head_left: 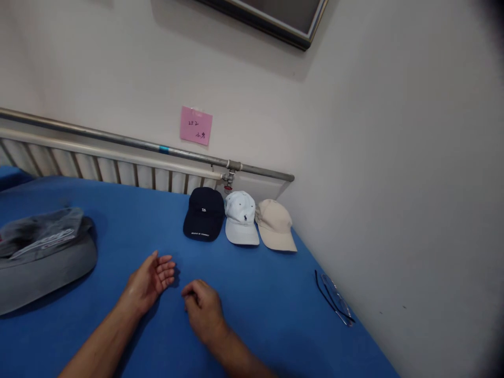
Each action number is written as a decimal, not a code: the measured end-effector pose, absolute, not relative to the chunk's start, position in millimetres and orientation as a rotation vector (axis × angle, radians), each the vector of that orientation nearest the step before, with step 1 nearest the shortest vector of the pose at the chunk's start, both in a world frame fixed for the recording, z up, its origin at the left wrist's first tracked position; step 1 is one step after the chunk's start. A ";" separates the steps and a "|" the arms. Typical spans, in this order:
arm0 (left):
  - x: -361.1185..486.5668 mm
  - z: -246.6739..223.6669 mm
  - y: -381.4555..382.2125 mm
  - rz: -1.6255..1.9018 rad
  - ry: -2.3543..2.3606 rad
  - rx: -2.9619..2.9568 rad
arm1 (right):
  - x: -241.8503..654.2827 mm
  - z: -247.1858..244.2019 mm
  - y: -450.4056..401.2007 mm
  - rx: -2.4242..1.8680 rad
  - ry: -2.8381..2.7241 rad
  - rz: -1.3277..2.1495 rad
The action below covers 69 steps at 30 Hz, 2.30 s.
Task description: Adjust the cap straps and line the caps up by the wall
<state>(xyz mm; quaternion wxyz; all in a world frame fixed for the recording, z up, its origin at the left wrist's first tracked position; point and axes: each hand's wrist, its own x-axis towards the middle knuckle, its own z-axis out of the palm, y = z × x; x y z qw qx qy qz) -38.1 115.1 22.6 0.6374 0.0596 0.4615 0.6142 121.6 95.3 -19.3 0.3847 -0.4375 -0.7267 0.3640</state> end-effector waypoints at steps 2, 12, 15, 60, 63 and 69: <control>-41.9 22.8 114.4 1.415 1.050 0.125 | 121.3 -20.4 98.6 -1.113 -1.827 0.964; -62.2 22.0 107.9 1.566 1.030 -0.015 | 122.1 -14.7 101.7 -1.052 -1.750 1.190; -72.8 20.3 103.4 1.614 1.020 -0.072 | 122.0 -11.6 101.2 -1.086 -1.757 1.196; -92.9 32.2 51.1 1.624 0.823 0.532 | 135.9 9.7 117.8 -0.912 -0.911 1.856; -95.5 21.2 47.3 1.401 0.920 0.738 | 150.4 23.2 124.6 -0.680 -0.606 1.998; -101.6 5.9 55.2 1.069 0.868 1.172 | 174.3 37.9 127.5 -0.567 -0.507 1.948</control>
